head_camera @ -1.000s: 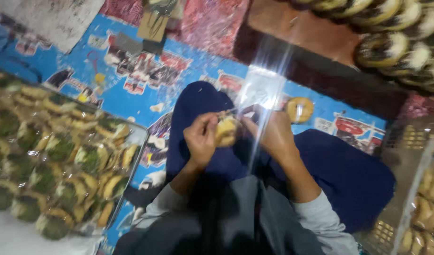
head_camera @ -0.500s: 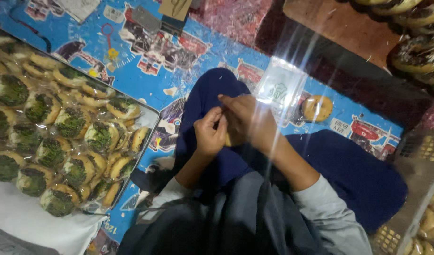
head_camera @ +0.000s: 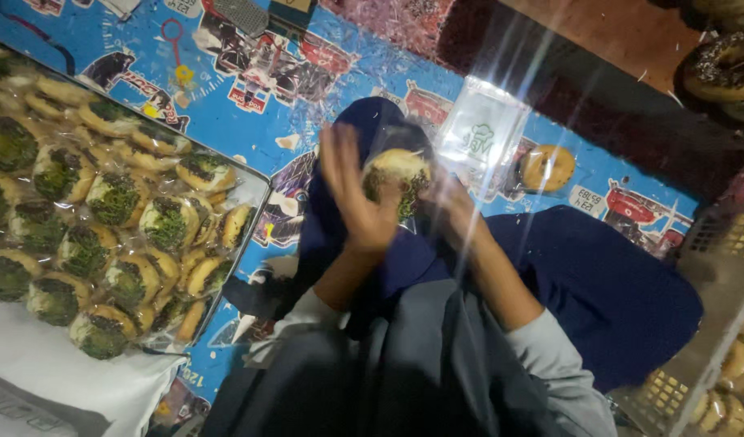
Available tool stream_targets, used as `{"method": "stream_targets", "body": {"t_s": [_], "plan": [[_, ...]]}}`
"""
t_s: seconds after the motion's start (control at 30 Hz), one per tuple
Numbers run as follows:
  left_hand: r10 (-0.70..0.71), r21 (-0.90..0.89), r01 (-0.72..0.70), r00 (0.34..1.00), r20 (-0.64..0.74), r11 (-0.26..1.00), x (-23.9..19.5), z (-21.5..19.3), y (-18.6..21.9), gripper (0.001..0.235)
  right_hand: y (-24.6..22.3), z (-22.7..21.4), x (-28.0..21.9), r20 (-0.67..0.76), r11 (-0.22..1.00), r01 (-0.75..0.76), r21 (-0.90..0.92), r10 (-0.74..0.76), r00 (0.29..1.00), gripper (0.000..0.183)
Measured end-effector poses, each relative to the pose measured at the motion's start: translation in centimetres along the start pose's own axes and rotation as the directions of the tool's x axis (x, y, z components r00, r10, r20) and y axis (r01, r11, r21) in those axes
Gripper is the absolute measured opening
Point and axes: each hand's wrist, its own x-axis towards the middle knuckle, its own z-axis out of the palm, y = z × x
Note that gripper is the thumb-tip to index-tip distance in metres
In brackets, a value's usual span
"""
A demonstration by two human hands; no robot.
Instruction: The person sits on the floor and individually places pastries into clear plastic bags. They seal each bag and place it into a white plastic crate. The person repeats this process for multiple pastries.
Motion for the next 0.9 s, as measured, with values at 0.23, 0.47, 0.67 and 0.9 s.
{"method": "stream_targets", "body": {"t_s": [0.23, 0.47, 0.67, 0.9], "plan": [[-0.601, -0.615, 0.776, 0.561, 0.569, 0.142, -0.6, -0.6, -6.9, 0.044, -3.7, 1.4, 2.7, -0.117, 0.915, 0.068, -0.399, -0.124, 0.985, 0.045], [-0.375, -0.487, 0.381, 0.920, 0.113, 0.786, -0.8, -0.1, -5.3, 0.017, -9.8, 3.6, 3.5, -0.202, 0.655, 0.496, -0.570, -0.697, 0.688, 0.031], [-0.429, -0.222, 0.457, 0.888, 0.165, 0.861, -2.0, -1.4, -5.4, 0.023, -6.8, 3.5, 2.4, -0.203, 0.752, 0.278, -0.597, -0.477, 0.855, 0.027], [-0.409, -0.218, 0.451, 0.887, 0.214, 0.865, -4.6, -2.2, -7.6, 0.022, 0.1, -3.3, 4.1, -0.213, 0.348, -0.087, -0.934, -0.342, 0.915, 0.035]]}}
